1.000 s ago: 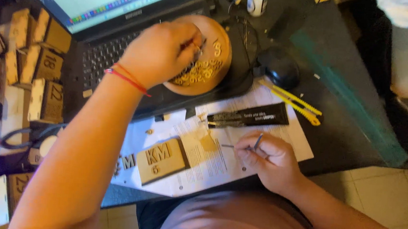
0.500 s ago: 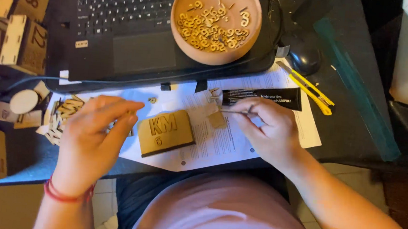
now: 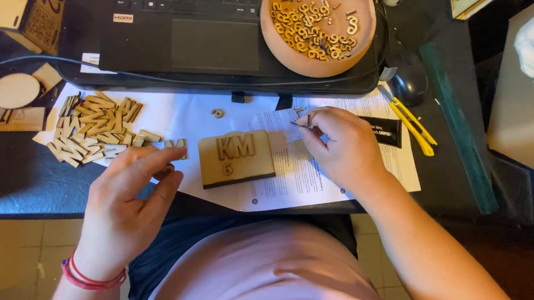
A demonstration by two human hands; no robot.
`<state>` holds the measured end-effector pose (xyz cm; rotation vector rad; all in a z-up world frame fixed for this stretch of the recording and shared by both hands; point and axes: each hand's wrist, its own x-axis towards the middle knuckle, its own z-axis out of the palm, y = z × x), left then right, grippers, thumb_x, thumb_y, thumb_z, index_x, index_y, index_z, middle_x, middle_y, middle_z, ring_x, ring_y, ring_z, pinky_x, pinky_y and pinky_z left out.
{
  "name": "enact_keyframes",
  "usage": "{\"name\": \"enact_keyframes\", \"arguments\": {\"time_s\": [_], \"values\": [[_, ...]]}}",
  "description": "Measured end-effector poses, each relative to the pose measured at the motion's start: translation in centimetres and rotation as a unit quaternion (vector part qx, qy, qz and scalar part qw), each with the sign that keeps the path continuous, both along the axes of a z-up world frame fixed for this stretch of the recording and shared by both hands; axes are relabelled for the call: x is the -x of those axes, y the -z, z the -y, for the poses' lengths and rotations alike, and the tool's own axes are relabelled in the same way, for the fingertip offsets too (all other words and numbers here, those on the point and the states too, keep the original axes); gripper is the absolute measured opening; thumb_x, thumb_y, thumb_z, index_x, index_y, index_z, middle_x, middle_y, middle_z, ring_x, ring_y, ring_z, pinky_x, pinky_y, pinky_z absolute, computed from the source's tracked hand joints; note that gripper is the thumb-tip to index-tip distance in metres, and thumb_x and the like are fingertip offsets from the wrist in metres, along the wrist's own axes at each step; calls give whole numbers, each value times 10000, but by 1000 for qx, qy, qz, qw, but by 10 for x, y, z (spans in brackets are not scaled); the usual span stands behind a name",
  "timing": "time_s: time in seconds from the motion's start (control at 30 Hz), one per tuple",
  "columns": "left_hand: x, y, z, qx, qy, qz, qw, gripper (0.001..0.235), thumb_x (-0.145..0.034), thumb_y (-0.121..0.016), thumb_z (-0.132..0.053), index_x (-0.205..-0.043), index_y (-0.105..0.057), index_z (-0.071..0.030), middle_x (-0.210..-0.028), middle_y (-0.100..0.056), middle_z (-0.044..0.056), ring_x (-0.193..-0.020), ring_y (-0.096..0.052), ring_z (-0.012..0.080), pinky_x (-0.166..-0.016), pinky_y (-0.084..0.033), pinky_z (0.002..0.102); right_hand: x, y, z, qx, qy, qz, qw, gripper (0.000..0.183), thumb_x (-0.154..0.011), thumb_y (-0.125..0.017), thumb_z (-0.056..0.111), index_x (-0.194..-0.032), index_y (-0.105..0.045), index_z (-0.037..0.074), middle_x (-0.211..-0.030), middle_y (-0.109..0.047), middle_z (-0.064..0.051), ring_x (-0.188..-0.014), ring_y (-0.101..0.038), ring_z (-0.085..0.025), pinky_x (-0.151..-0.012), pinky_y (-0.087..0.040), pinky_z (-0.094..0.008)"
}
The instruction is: The person assembles a wooden puzzle by applying glue to small wooden letters and numbers using a toothpick. They carefully place the letters 'K', 'M', and the numbers '6', '5', '6' onto a wooden base, pressing them into place.
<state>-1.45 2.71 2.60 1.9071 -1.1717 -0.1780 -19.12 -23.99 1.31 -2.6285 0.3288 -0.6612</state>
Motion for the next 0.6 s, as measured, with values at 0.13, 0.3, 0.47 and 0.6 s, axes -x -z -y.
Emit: {"name": "enact_keyframes", "arguments": {"time_s": [0.13, 0.3, 0.47, 0.6], "values": [[-1, -2, -5, -3, 1, 14, 1000, 333, -934, -643, -55, -1261, -666, -112, -1045, -670, 57, -886, -656, 170, -839, -501, 311, 1, 0, -4, 39, 0, -9, 999, 66, -882, -718, 29, -849, -662, 17, -909, -731, -106, -833, -696, -260, -769, -562, -397], [1, 0, -8, 1, 11, 13, 1000, 343, -961, -613, -78, -1302, -638, -95, -1008, -676, 69, -872, -659, 193, -804, -505, 308, 5, -1, -7, -2, 28, 17, 999, 38, -871, -703, -22, -863, -690, 13, -874, -729, -86, -814, -702, -194, -773, -562, -325], [1, 1, 5, 49, 60, 39, 996, 357, -954, -589, 2, -1310, -602, -31, -990, -549, 146, -861, -558, 302, -767, -452, 400, 6, -5, -13, -312, 191, 53, 929, 43, -879, -683, 12, -892, -706, 46, -709, -704, -63, -589, -620, -93, -610, -519, -224], [11, -7, 22, 50, 62, 69, 994, 316, -958, -570, 14, -1264, -635, -37, -967, -548, 148, -878, -519, 310, -764, -442, 397, 19, 20, 8, -585, 172, 220, 761, 56, -894, -676, 36, -915, -637, 69, -829, -701, -114, -646, -668, -155, -536, -510, -236]]}}
